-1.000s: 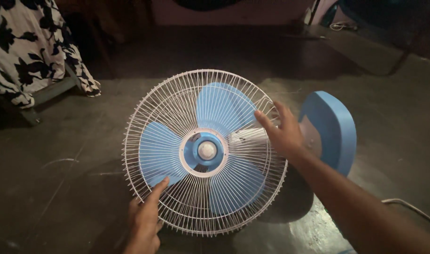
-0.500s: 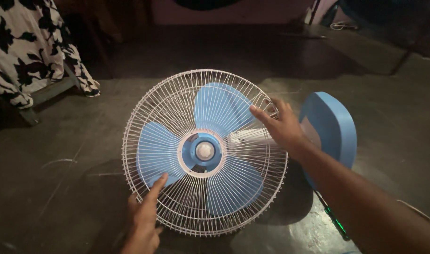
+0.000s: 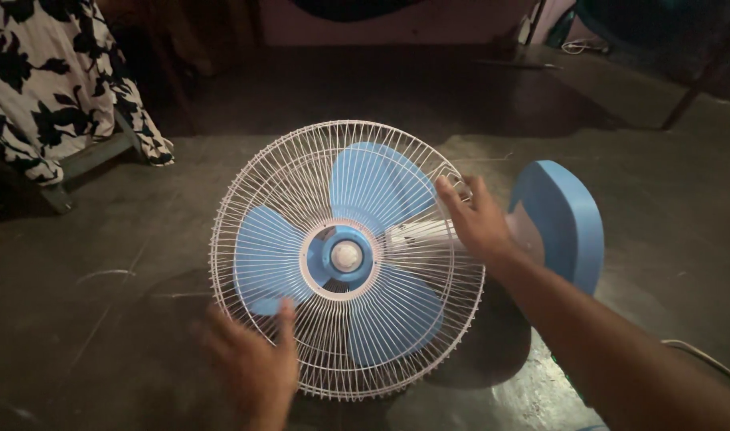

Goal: The person removes the front wire guard of a blue and white electric fan, then unscrews the central nut to detach the fan blades from the motor shaft. The front guard is placed aside, and the blades are removed by hand.

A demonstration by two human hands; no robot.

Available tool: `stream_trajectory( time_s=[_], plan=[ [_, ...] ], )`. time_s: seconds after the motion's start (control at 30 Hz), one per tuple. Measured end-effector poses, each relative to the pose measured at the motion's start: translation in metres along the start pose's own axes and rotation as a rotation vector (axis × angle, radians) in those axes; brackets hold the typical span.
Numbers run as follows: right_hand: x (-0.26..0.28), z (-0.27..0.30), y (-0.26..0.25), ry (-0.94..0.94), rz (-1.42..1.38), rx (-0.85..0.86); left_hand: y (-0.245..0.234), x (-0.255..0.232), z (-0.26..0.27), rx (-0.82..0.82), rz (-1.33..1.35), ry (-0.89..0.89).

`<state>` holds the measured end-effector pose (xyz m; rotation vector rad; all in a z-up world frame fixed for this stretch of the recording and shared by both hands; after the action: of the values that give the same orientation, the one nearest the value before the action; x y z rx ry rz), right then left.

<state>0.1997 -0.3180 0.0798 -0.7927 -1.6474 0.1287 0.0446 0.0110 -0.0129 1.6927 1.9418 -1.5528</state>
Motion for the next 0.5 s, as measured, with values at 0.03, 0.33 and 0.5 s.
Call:
stream_trajectory(
  time_s=[0.03, 0.33, 0.5],
  plan=[
    [0.001, 0.0, -0.001, -0.019, -0.007, 0.005, 0.003, -0.01, 0.008, 0.115, -0.058, 0.156],
    [-0.001, 0.024, -0.059, -0.438, 0.146, -0.304, 0.002, -0.052, 0.043, 0.321, -0.057, 0.542],
    [-0.104, 0.09, -0.141, -0.638, 0.129, -0.735, 0.004, -0.047, 0.045, 0.317, -0.02, 0.529]
  ],
)
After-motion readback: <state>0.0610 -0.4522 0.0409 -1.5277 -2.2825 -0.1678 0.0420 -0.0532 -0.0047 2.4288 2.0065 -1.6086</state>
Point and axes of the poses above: each hand's wrist, its own z-axis away from the middle knuckle, its own y-axis out of the palm, x = y × z, the point moved 5 cm from there along -z, towards the middle knuckle, and after that the axes turned 12 degrees about -x, right-handed, at the moved point
